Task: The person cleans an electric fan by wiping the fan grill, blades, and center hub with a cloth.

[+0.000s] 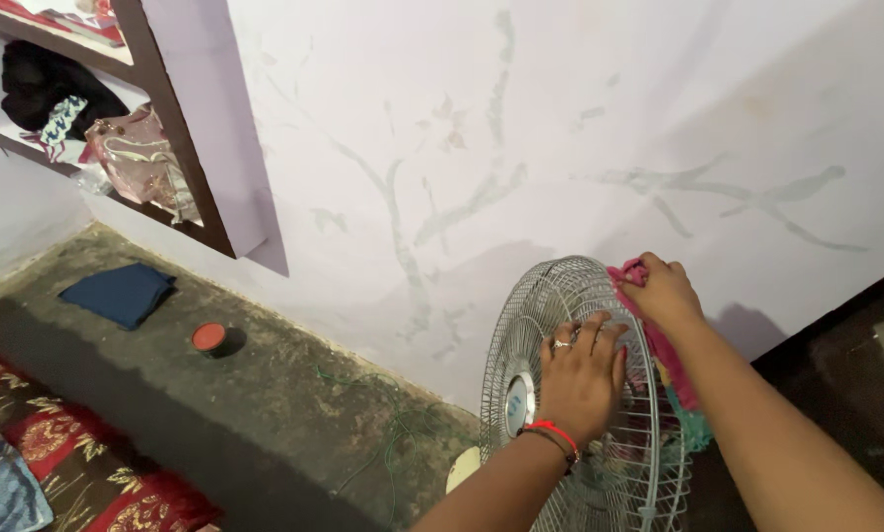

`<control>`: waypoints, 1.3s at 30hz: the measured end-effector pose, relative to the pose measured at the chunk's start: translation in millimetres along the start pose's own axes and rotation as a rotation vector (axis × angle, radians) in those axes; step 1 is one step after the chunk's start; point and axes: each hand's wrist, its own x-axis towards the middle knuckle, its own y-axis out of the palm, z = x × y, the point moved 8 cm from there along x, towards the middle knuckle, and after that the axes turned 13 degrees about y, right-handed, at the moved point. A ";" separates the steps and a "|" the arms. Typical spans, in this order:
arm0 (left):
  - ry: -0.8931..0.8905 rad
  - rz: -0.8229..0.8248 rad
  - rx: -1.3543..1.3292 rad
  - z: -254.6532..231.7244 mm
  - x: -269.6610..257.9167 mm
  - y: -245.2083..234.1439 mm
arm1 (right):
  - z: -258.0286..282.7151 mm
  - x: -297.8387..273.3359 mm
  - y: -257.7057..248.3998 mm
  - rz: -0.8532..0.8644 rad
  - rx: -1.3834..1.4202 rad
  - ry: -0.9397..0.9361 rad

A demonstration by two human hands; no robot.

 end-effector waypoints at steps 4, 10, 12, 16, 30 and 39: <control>0.024 -0.017 0.002 -1.1 -0.5 0.4 | -12.6 -12.1 -1.2 -0.029 0.044 -0.028; 0.047 -0.046 0.022 1.7 -4.3 2.4 | -21.1 -69.3 -20.1 -0.097 0.196 -0.066; 0.064 -0.052 -0.008 2.2 -3.0 2.6 | -21.0 -90.2 -31.6 -0.141 0.292 -0.090; 0.067 -0.024 -0.031 4.1 1.2 4.9 | -37.1 -124.7 -34.7 -0.075 0.377 0.097; -0.056 0.042 -0.060 70.4 32.7 61.1 | -59.4 -118.6 -85.1 -0.088 0.946 0.367; 0.000 0.047 0.060 65.7 30.6 56.1 | 16.8 3.9 -31.3 0.106 0.596 0.081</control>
